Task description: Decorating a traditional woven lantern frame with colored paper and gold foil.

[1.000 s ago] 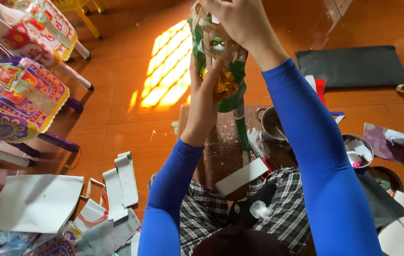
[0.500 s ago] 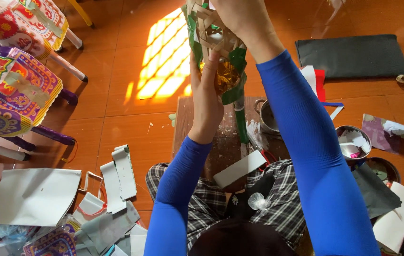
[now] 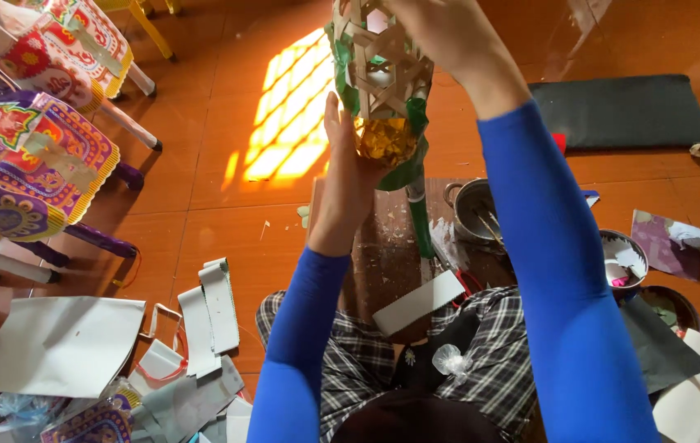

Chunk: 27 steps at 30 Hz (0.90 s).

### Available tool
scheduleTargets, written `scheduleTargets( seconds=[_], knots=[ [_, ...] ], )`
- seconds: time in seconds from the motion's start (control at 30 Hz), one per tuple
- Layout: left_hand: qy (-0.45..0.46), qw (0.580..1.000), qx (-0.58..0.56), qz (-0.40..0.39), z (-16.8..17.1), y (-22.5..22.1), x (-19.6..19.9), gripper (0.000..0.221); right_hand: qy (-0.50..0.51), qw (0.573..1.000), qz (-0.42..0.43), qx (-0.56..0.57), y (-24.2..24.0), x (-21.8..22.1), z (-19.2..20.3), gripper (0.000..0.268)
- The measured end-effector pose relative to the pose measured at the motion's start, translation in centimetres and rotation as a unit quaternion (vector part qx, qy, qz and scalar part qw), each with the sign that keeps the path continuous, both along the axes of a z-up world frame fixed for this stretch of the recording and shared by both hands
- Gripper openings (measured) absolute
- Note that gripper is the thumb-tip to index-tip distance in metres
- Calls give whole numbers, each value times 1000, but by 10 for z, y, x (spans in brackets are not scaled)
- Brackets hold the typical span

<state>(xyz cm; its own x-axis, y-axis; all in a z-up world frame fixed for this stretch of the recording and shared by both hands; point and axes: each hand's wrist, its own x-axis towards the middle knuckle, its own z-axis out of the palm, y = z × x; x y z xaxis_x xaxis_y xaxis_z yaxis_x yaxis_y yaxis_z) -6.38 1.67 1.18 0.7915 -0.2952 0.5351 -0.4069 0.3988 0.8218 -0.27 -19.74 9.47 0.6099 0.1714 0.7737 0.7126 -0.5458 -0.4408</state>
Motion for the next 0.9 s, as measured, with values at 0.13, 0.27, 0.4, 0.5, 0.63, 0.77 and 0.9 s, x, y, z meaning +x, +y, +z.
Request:
scheduleTargets(
  seconds=[0.13,0.27,0.4,0.5,0.63,0.77,0.9],
  knots=[
    [263,949,-98,-141,-56,40,34,74,0,987,5,161,-8,-52,-29,33],
    [303,949,90,12,-178,113,55,59,96,898,6,429,-8,-95,-149,33],
    [268,937,192,112,-329,189,38,35,376,867,-23,326,38,-95,-260,30],
    [172,851,414,273,-361,216,-12,29,412,907,-4,85,85,-70,-298,27],
    [19,804,479,353,-352,214,-45,18,273,907,44,318,129,-9,-356,32],
    [-13,794,495,352,-349,212,-43,15,148,865,-114,466,171,15,-306,25],
    [-13,800,501,329,-348,211,-37,15,180,758,-166,604,175,31,-306,21]
  ],
)
